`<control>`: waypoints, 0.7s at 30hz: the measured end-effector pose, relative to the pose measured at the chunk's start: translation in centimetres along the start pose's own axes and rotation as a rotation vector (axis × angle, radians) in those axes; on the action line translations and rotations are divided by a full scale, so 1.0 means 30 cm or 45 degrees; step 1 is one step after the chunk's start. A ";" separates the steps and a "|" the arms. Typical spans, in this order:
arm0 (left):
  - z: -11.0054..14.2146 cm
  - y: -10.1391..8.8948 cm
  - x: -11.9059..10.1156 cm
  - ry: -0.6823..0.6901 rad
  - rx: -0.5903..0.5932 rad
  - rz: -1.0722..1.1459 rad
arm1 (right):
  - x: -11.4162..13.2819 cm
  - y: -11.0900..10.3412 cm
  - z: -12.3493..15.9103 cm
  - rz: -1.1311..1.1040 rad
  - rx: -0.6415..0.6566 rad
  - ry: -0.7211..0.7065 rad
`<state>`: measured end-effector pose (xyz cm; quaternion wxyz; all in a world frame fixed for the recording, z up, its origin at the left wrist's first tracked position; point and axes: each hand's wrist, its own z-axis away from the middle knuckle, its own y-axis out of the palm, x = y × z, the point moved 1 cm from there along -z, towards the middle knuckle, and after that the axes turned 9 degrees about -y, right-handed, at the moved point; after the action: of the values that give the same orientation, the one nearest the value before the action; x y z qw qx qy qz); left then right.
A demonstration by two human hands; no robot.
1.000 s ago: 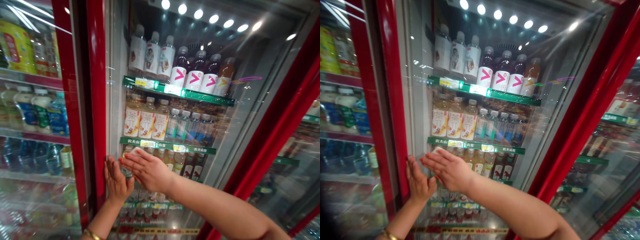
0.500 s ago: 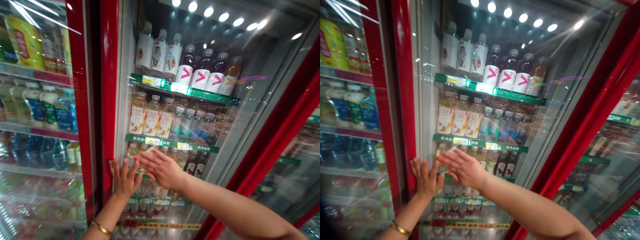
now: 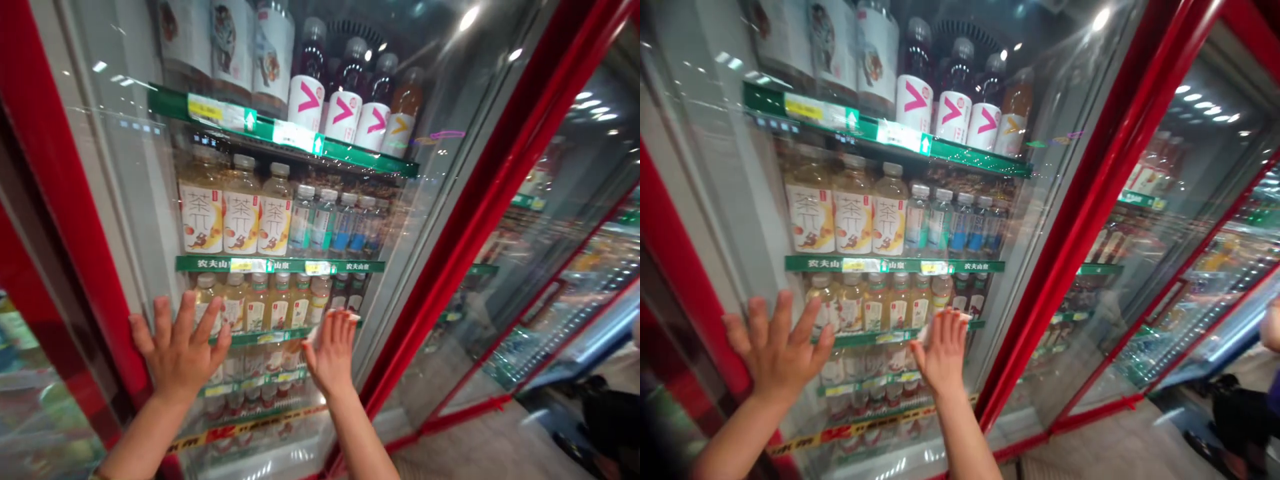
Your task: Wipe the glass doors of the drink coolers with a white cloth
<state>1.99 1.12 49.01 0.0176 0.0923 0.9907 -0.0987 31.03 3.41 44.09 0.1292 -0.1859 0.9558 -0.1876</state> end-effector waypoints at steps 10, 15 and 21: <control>-0.010 -0.004 -0.012 0.030 -0.043 -0.012 | 0.079 -0.053 -0.218 -0.052 -0.035 -0.268; -0.002 0.006 -0.012 0.001 -0.056 -0.007 | -0.171 -0.125 -0.295 0.033 -0.230 0.362; 0.006 0.003 -0.006 -0.022 -0.040 0.003 | 0.008 -0.107 -0.419 -0.117 -0.072 -0.107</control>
<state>2.18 1.14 48.81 0.0276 0.0925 0.9918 -0.0840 27.82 4.45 56.63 0.1551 -0.2408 0.9449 -0.1584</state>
